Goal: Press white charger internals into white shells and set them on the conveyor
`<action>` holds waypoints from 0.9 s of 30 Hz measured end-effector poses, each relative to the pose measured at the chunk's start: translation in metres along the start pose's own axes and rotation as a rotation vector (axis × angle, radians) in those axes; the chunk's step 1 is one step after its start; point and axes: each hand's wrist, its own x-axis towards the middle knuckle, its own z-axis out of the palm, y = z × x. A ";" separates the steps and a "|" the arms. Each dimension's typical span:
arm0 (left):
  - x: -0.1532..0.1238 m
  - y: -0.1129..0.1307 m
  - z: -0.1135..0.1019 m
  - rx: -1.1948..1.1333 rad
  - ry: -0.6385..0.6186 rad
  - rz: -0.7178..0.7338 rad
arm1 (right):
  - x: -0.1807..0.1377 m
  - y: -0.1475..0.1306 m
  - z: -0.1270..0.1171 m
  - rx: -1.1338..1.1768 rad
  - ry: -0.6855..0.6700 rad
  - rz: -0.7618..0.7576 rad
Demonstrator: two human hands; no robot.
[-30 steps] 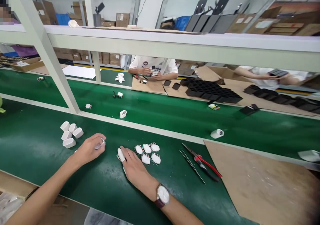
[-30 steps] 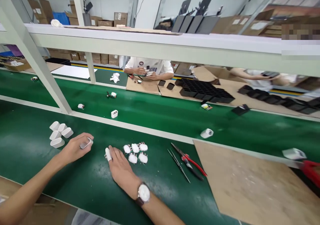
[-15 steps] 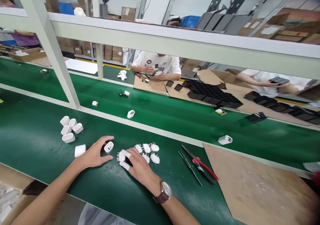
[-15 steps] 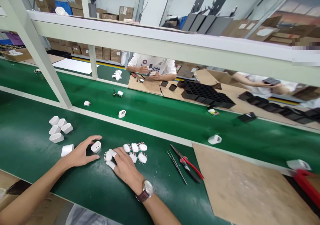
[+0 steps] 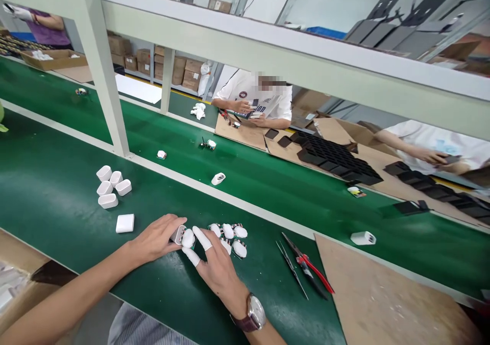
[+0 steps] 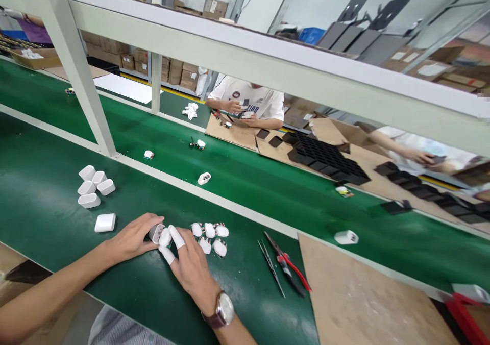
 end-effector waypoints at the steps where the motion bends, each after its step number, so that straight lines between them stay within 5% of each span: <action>1: 0.000 -0.001 0.001 0.012 0.005 0.009 | 0.001 0.000 0.000 -0.008 -0.025 0.002; 14: 0.000 0.000 0.001 0.024 -0.134 -0.055 | 0.015 -0.004 -0.006 -0.152 -0.248 -0.021; 27: -0.005 -0.007 0.009 -0.203 -0.120 -0.192 | 0.009 -0.010 0.007 -0.139 -0.148 -0.020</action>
